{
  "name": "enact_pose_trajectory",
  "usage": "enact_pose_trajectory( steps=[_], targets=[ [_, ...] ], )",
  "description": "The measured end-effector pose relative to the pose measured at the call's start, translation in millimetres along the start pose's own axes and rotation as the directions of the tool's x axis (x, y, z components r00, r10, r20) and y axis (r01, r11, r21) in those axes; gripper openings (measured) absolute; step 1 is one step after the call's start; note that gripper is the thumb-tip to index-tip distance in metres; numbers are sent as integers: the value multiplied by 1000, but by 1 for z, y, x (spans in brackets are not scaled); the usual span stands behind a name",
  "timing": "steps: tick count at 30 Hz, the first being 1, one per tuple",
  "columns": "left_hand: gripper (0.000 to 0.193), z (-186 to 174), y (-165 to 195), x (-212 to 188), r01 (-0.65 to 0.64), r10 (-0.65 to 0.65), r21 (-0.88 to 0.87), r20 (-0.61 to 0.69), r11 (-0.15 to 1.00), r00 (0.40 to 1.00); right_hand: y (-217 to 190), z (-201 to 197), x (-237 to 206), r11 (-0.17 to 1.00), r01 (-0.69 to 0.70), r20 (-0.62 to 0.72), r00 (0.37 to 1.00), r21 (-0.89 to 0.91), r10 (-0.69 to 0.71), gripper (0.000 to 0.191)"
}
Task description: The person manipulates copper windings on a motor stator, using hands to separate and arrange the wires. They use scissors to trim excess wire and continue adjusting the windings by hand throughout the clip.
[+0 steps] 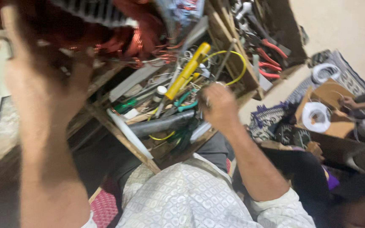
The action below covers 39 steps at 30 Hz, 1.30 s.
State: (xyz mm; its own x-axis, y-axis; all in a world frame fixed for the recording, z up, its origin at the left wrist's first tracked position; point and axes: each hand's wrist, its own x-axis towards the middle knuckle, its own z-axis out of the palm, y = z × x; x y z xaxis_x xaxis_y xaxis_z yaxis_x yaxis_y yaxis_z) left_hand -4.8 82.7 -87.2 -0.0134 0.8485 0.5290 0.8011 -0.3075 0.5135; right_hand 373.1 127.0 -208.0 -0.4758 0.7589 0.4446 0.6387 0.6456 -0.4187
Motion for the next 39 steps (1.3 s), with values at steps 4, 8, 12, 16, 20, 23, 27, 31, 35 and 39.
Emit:
enact_pose_trajectory(
  steps=[4, 8, 12, 16, 20, 23, 27, 31, 35, 39],
  targets=[
    [92, -1, -1, 8, 66, -65, 60, -21, 996, 998, -21, 46, 16, 948, 190, 481, 876, -257, -46, 12],
    [106, -7, 10, 27, 207, -208, 100, -5, 973, 978, -22, 55, 37, 915, 252, 674, 739, -316, 29, 20],
    [98, -24, 24, 36, 255, -255, 5, 44, 967, 966, -32, 50, 46, 963, 189, 554, 831, -191, -53, 42],
    [93, -39, 27, 40, 321, -314, -27, 149, 947, 938, -46, 31, 37, 985, 129, 484, 873, -115, -58, 34],
    [86, -42, 23, 45, 226, -235, 79, 131, 971, 963, -37, 7, 29, 998, -19, 494, 870, 51, -9, 24],
    [78, -39, 22, 45, 246, -255, 99, 99, 964, 962, -21, -8, 31, 966, -224, 523, 843, 127, 127, 21],
    [74, -39, 22, 45, 300, -322, 163, 125, 940, 939, -23, -28, 36, 816, -280, 438, 898, 505, 37, 22],
    [76, -42, 23, 48, 319, -351, 185, 177, 929, 919, -80, -33, 44, 469, -271, 297, 955, 841, 18, 23],
    [82, -47, 27, 47, 324, -344, 128, 201, 937, 917, -153, -31, 70, 62, -390, 379, 915, 919, 141, 35],
    [82, -51, 29, 45, 369, -402, 182, 209, 911, 891, -203, -53, 97, -226, -402, 441, 884, 887, 158, 35]
  ],
)
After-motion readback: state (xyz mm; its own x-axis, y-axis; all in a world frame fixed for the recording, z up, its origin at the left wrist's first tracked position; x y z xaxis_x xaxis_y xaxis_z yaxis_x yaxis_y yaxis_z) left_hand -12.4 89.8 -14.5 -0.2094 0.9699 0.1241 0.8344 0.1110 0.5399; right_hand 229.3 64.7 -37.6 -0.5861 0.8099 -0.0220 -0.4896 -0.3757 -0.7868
